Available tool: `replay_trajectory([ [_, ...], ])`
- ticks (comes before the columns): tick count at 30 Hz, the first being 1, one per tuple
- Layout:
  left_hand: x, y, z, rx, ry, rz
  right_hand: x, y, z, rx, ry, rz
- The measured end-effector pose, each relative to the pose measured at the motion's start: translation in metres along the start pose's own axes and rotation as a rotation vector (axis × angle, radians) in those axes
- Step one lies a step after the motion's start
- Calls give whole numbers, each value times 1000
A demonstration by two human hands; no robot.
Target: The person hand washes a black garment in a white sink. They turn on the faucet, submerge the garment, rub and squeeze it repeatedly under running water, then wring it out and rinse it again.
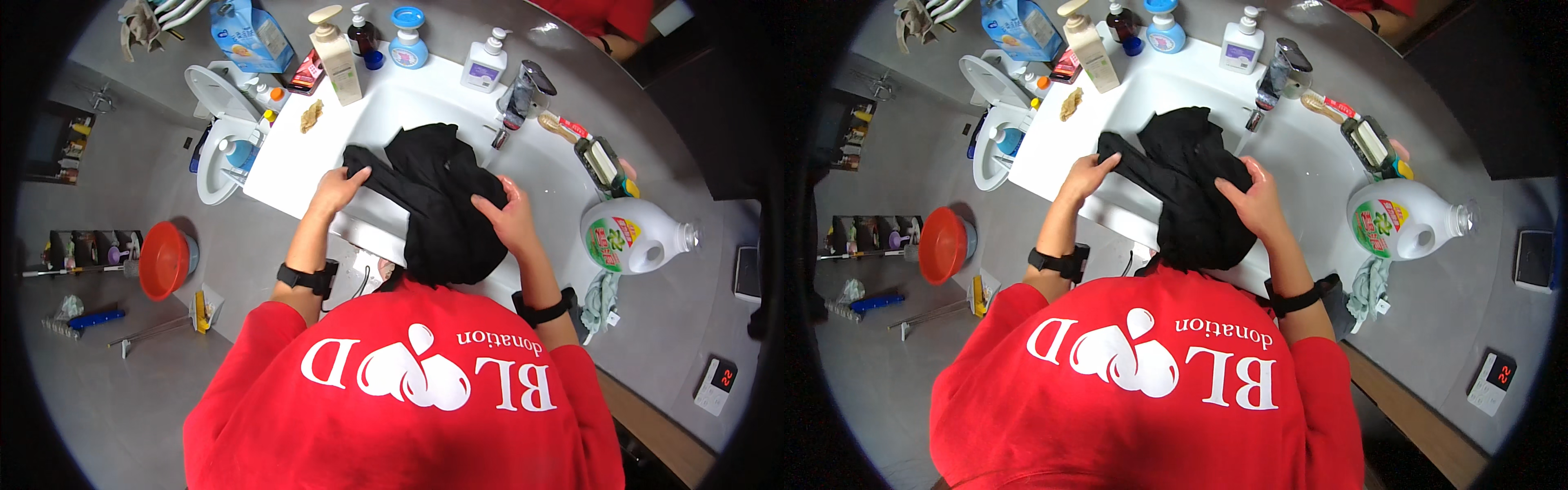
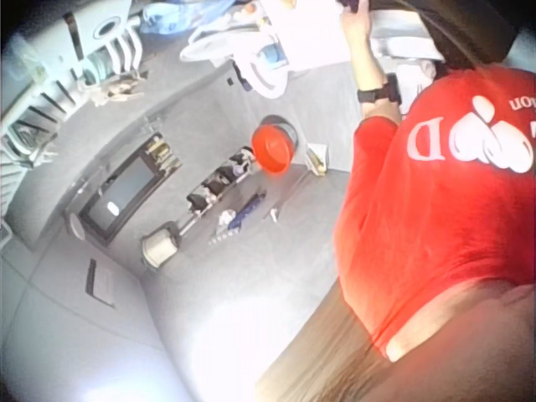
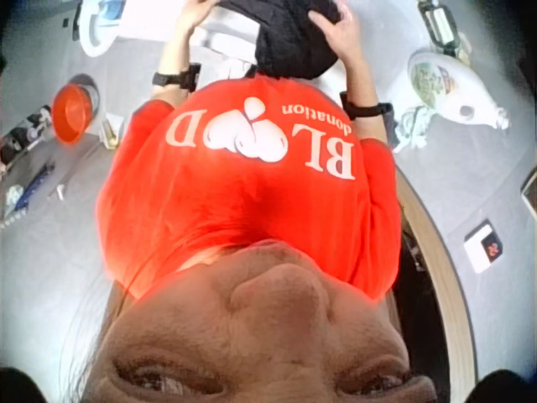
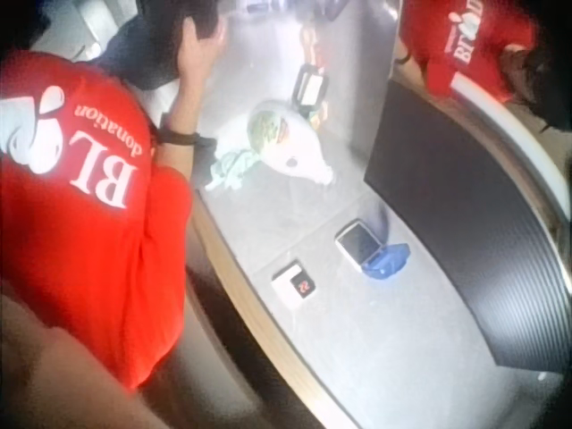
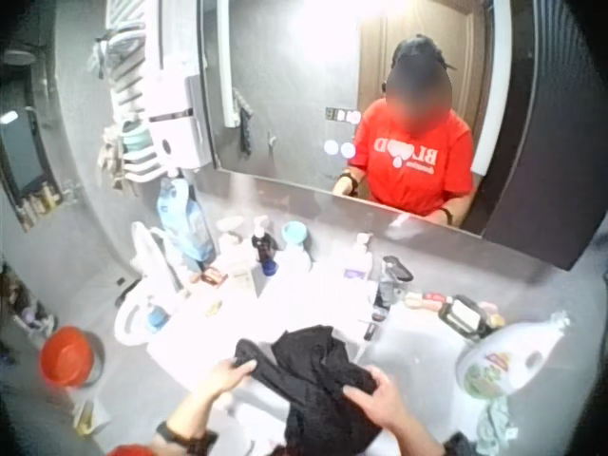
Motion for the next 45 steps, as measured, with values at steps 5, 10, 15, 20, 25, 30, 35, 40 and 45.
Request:
replay_trajectory([
  [5, -70, -39, -11, 66, 162, -130, 4, 38, 22, 227, -142, 528],
  [10, -102, -46, -40, 219, 491, -273, 23, 78, 54, 153, -74, 644],
  [15, -81, -44, -102, 281, 572, -334, 24, 97, 60, 174, 6, 562],
  [20, -72, -41, -156, 216, 527, -543, 21, 97, 57, 229, 15, 556],
  [25, -81, -34, -163, 23, 454, -410, 18, 98, 58, 310, 0, 526],
  [30, -112, -27, -158, 23, 280, -468, 15, 106, 56, 357, 10, 543],
  [35, -144, -30, -188, 425, 459, -695, 14, 116, 52, 372, 27, 533],
  [40, -136, -26, -245, 339, 412, -1059, 14, 121, 49, 364, 21, 543],
  [45, -145, 20, -310, 195, 444, -910, 14, 119, 50, 373, 24, 551],
])
Point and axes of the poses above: each hand's wrist, its own z-axis away from the middle knuckle, its own x-axis out of the palm, y = z × x, the point moved 1 cm from there along -z, towards the middle knuckle, and after that the axes turned 1 degree about z, right-handed, at the moved point
